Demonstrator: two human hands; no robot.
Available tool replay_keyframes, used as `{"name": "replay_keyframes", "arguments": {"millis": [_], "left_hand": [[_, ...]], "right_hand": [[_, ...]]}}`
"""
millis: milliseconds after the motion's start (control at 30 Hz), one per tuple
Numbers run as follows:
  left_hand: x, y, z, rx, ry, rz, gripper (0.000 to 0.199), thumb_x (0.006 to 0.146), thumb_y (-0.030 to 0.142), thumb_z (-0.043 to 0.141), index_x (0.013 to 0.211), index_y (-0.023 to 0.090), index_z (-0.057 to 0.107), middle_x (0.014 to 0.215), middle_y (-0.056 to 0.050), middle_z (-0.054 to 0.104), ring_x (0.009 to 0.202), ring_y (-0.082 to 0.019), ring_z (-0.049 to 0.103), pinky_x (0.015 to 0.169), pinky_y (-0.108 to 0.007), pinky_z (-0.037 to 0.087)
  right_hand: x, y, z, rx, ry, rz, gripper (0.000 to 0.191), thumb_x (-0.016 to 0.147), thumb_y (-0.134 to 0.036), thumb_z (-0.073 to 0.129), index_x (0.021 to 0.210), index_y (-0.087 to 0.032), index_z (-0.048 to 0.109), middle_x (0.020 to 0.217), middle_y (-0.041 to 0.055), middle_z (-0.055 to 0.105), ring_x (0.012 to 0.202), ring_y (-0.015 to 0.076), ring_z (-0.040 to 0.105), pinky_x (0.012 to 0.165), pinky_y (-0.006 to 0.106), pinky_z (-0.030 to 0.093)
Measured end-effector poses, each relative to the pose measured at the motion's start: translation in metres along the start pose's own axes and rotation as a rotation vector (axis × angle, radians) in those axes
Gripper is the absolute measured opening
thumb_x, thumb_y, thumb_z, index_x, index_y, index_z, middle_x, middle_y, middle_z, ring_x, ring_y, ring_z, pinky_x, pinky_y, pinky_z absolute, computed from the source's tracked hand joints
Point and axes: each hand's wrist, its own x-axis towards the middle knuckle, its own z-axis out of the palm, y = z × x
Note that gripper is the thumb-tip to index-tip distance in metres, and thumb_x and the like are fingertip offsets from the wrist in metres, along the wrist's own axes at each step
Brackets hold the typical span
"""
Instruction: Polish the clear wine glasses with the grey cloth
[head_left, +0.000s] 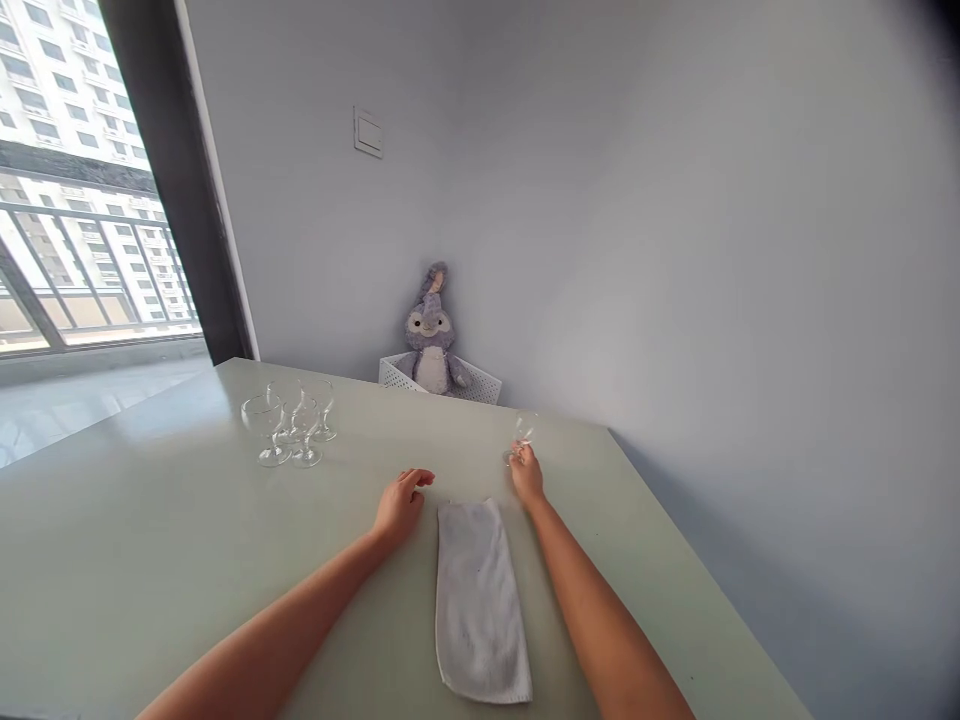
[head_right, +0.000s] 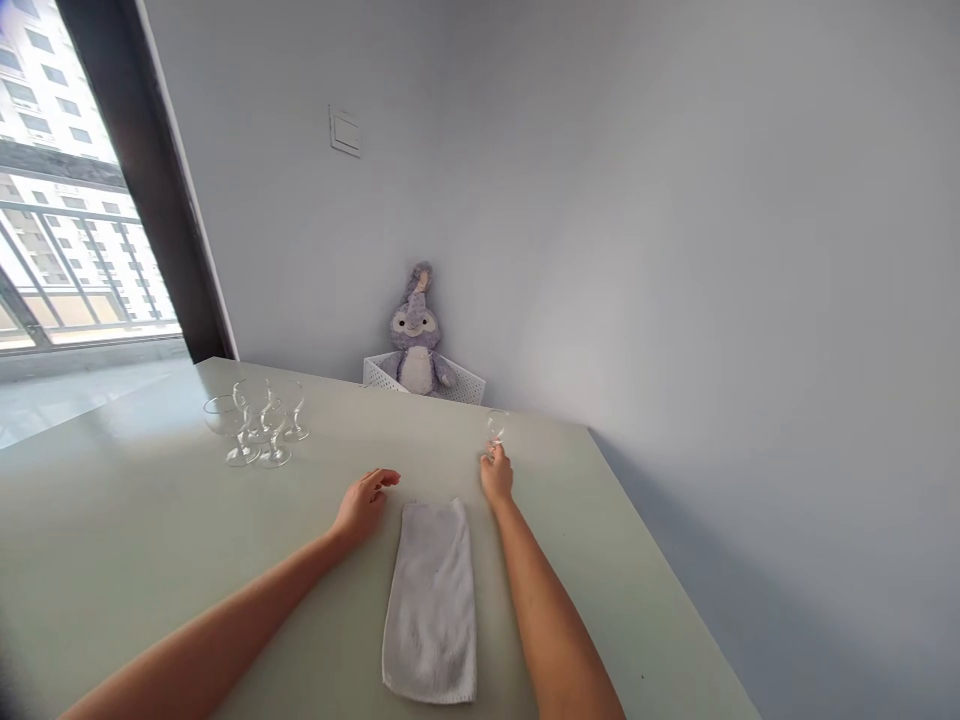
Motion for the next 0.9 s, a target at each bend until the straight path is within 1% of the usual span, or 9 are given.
{"name": "replay_keyframes", "arguments": {"millis": [100, 233, 333, 433, 500, 567, 700, 767, 900], "left_hand": [[-0.003, 0.0, -0.002, -0.078, -0.054, -0.012, 0.038, 0.066, 0.003, 0.033, 0.087, 0.021, 0.058, 0.083, 0.0, 0.063, 0.078, -0.012, 0.057, 0.071, -0.023, 0.042], [-0.002, 0.0, -0.004, -0.076, 0.021, -0.073, 0.026, 0.069, 0.009, 0.036, 0.08, 0.022, 0.056, 0.076, 0.002, 0.061, 0.064, -0.011, 0.053, 0.061, -0.022, 0.039], [0.001, -0.006, -0.009, -0.096, 0.151, -0.175, 0.018, 0.07, 0.012, 0.038, 0.077, 0.021, 0.052, 0.074, 0.002, 0.058, 0.061, -0.01, 0.051, 0.059, -0.022, 0.038], [0.005, -0.015, -0.014, -0.157, 0.274, -0.27, 0.017, 0.071, 0.017, 0.043, 0.087, 0.021, 0.049, 0.087, -0.001, 0.06, 0.066, -0.011, 0.053, 0.062, -0.023, 0.04], [0.01, -0.021, -0.016, -0.173, 0.304, -0.304, 0.022, 0.073, 0.023, 0.046, 0.095, 0.021, 0.047, 0.098, -0.004, 0.059, 0.07, -0.012, 0.054, 0.062, -0.023, 0.04], [0.02, -0.023, -0.016, -0.18, 0.308, -0.314, 0.033, 0.074, 0.028, 0.05, 0.105, 0.022, 0.044, 0.11, -0.006, 0.057, 0.074, -0.012, 0.055, 0.061, -0.023, 0.04], [0.048, -0.02, -0.012, -0.158, 0.184, -0.359, 0.059, 0.07, 0.036, 0.059, 0.123, 0.024, 0.036, 0.12, -0.008, 0.053, 0.078, -0.014, 0.056, 0.061, -0.023, 0.04], [0.061, -0.019, -0.009, -0.156, 0.123, -0.372, 0.055, 0.07, 0.036, 0.061, 0.12, 0.024, 0.042, 0.111, -0.006, 0.059, 0.078, -0.014, 0.057, 0.06, -0.023, 0.039], [0.073, -0.025, -0.011, -0.171, 0.09, -0.376, 0.023, 0.072, 0.03, 0.058, 0.092, 0.02, 0.059, 0.079, -0.002, 0.064, 0.062, -0.012, 0.057, 0.054, -0.021, 0.037]], "right_hand": [[-0.015, -0.031, 0.022, 0.068, -0.096, -0.067, 0.046, 0.077, -0.02, 0.036, 0.123, -0.023, 0.042, 0.12, 0.0039, 0.056, 0.11, 0.0167, 0.052, 0.09, 0.032, 0.04], [-0.034, -0.069, 0.039, 0.136, -0.244, -0.169, 0.054, 0.075, -0.019, 0.041, 0.129, -0.023, 0.036, 0.124, 0.004, 0.053, 0.112, 0.0162, 0.05, 0.091, 0.032, 0.041], [-0.053, -0.091, 0.03, 0.138, -0.291, -0.244, 0.058, 0.074, -0.02, 0.045, 0.131, -0.023, 0.034, 0.129, 0.0044, 0.047, 0.118, 0.0185, 0.044, 0.094, 0.036, 0.039], [-0.084, -0.106, 0.002, 0.054, -0.215, -0.403, 0.045, 0.077, -0.016, 0.041, 0.122, -0.019, 0.047, 0.122, 0.0067, 0.052, 0.116, 0.0198, 0.043, 0.097, 0.039, 0.036], [-0.112, -0.109, -0.02, -0.005, -0.196, -0.513, 0.037, 0.08, -0.014, 0.037, 0.112, -0.019, 0.055, 0.112, 0.0066, 0.057, 0.108, 0.019, 0.047, 0.094, 0.037, 0.039], [-0.143, -0.106, -0.037, -0.074, -0.251, -0.577, 0.033, 0.083, -0.016, 0.037, 0.109, -0.021, 0.057, 0.109, 0.0065, 0.057, 0.105, 0.0193, 0.049, 0.093, 0.038, 0.041], [-0.192, -0.089, -0.052, -0.26, -0.416, -0.607, 0.037, 0.085, -0.027, 0.042, 0.119, -0.02, 0.052, 0.126, 0.0072, 0.049, 0.116, 0.0234, 0.042, 0.097, 0.041, 0.038], [-0.202, -0.081, -0.051, -0.324, -0.465, -0.613, 0.042, 0.088, -0.034, 0.038, 0.127, -0.021, 0.045, 0.135, 0.0057, 0.04, 0.124, 0.0237, 0.034, 0.102, 0.041, 0.034], [-0.203, -0.071, -0.049, -0.357, -0.528, -0.625, 0.047, 0.091, -0.04, 0.029, 0.135, -0.023, 0.034, 0.143, 0.0028, 0.028, 0.13, 0.0215, 0.024, 0.106, 0.039, 0.028]]}}
